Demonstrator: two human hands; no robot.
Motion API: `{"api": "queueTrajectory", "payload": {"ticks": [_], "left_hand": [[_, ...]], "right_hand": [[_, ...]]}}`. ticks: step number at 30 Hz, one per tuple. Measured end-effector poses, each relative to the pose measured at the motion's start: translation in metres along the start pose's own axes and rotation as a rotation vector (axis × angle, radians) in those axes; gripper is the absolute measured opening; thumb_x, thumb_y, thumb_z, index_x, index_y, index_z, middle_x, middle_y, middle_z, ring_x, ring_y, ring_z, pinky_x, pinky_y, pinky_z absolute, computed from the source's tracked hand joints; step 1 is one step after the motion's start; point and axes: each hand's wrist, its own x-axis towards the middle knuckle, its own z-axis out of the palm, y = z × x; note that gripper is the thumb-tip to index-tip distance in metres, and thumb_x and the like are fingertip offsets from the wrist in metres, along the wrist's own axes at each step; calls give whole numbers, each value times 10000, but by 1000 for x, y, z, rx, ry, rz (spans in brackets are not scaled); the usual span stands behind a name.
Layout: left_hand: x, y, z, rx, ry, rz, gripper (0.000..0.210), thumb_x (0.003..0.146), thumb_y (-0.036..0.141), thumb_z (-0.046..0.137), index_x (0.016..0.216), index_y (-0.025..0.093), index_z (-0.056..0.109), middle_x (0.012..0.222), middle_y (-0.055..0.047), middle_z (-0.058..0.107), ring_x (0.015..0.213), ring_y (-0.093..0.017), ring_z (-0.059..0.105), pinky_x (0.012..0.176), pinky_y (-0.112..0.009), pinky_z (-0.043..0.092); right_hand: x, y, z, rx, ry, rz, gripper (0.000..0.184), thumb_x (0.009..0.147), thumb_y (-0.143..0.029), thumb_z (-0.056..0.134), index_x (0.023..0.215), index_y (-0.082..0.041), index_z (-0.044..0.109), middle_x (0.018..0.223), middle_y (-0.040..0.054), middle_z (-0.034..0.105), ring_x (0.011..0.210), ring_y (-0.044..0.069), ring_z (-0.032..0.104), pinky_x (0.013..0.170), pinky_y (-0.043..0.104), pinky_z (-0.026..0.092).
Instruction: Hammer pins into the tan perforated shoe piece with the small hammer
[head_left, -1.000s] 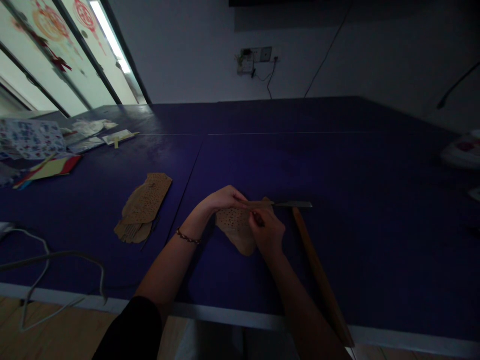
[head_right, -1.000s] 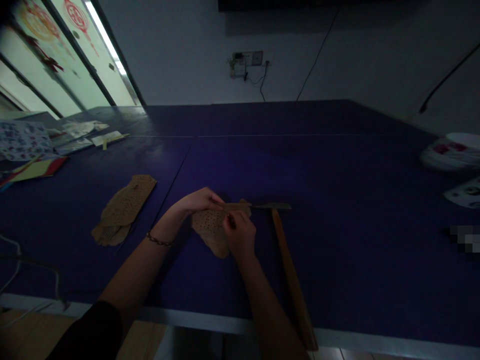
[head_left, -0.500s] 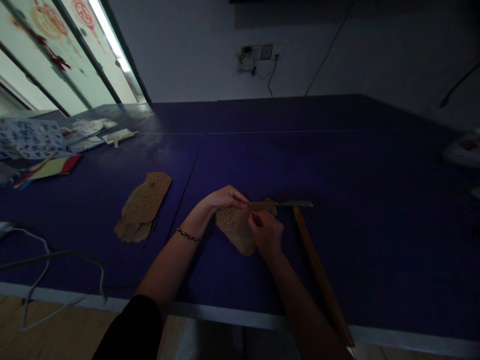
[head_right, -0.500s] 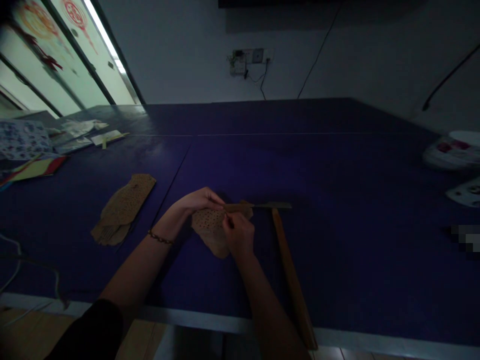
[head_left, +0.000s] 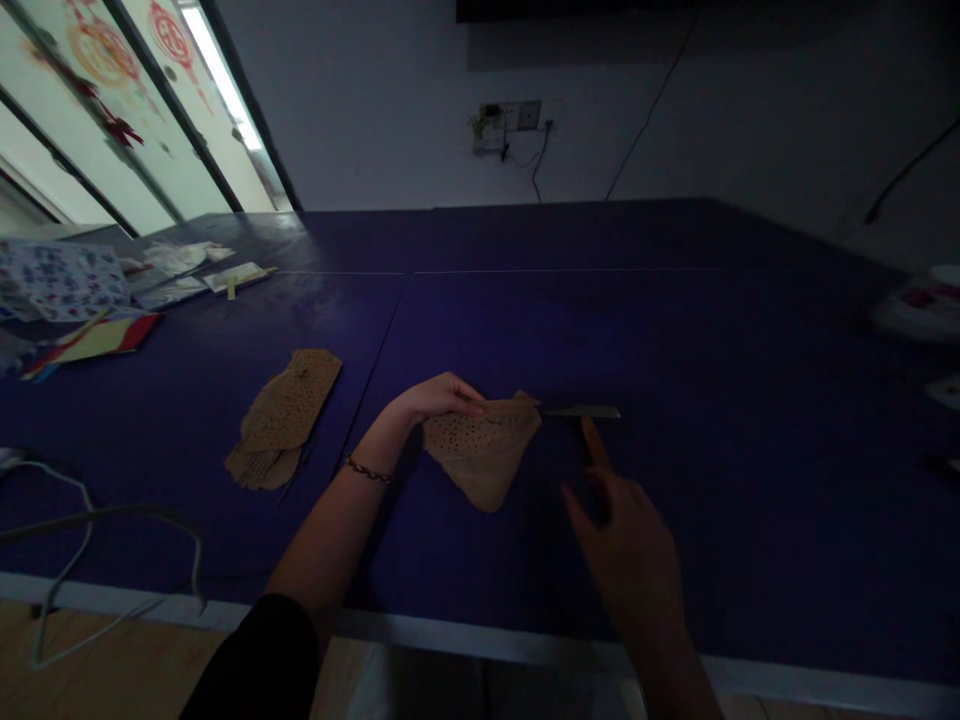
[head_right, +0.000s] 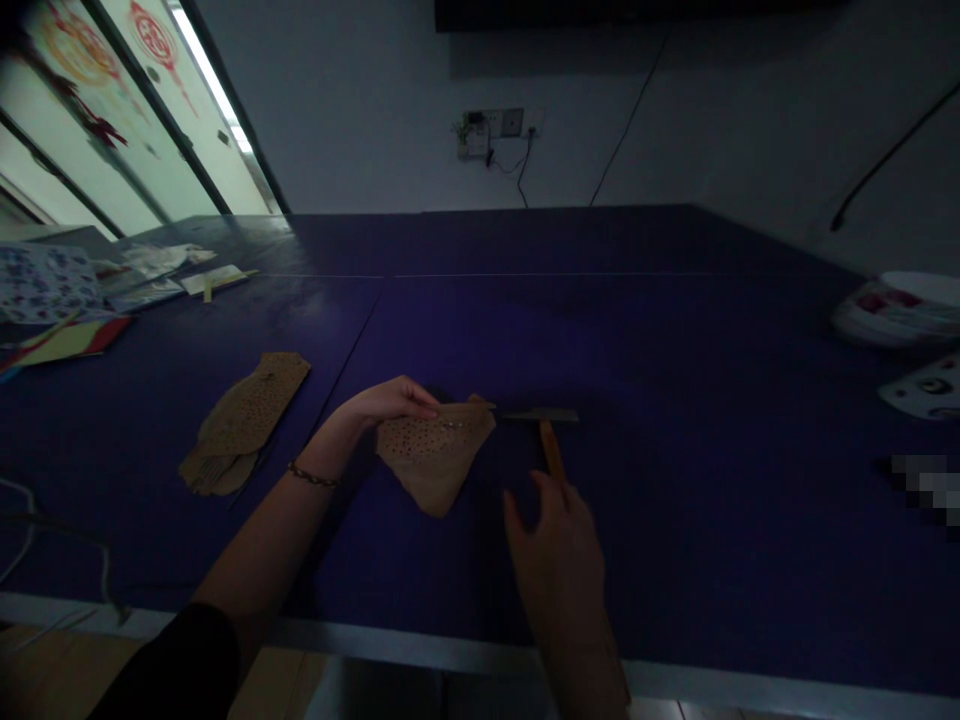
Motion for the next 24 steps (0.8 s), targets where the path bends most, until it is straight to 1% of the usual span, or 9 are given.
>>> {"api": "queueTrajectory", "payload": {"ticks": [2,4,8,11,13,17,21,23,24], "left_hand": [[-1,0,-2,-20,-13,-13,181,600,210,684,777,172,700,692,-12,684,567,-89,576,622,-232,449],[-1,1,-3,-40,-27,-21,188,596,204,688,781,174,699,699,-14,685,577,-94,580,632,-238,449],[-2,2,-4,-60,-36,-37,194,602,199,682,794,175,697,701,-18,683,583,-99,583,642,-250,451],[-2,2,-4,-49,-27,-24,212,582,183,691,794,174,697,705,-15,684,597,-101,585,651,-248,451],[-2,2,-4,-40,-21,-10,219,569,181,697,788,171,697,708,-14,685,599,-100,585,659,-247,452],[1,0,-5,-27,-23,-14,221,558,189,701,778,170,698,688,-11,683,591,-106,589,646,-249,457],[1,-1,-4,-32,-38,12,221,569,188,698,789,178,698,718,-15,690,601,-103,591,655,-243,456],[0,-1,-4,-34,-49,17,218,589,201,689,805,178,696,734,-21,692,615,-108,595,657,-247,457],[0,-1,-4,-31,-50,17,219,597,206,685,814,178,695,741,-23,692,624,-112,598,657,-249,458]], "right_hand": [[-12,25,-8,-228,-174,69,353,739,-397,505,934,-105,538,823,153,579,721,277,576,611,378,440],[-18,42,-8,-299,-273,105,308,750,-353,488,931,-105,518,801,139,563,697,257,578,596,348,435],[-11,50,-1,-328,-344,117,213,762,-305,446,819,-111,512,761,140,566,676,247,589,577,326,425],[5,48,0,-289,-403,186,191,757,-295,433,747,-121,511,658,128,575,614,246,590,543,322,412],[15,49,-3,-181,-397,249,168,748,-284,436,721,-135,510,606,106,572,579,228,582,524,308,408],[16,53,-25,199,-278,385,206,727,-372,482,641,-186,503,516,37,538,477,176,534,455,279,392],[-19,45,-54,758,-308,500,392,697,-586,476,683,-202,551,446,-13,481,347,119,432,324,235,320],[-41,34,-60,905,-395,519,409,645,-613,533,699,-210,576,481,8,520,379,129,474,314,227,334],[-51,28,-60,937,-402,517,410,638,-618,541,713,-218,586,506,20,542,408,138,501,317,226,348]]}}
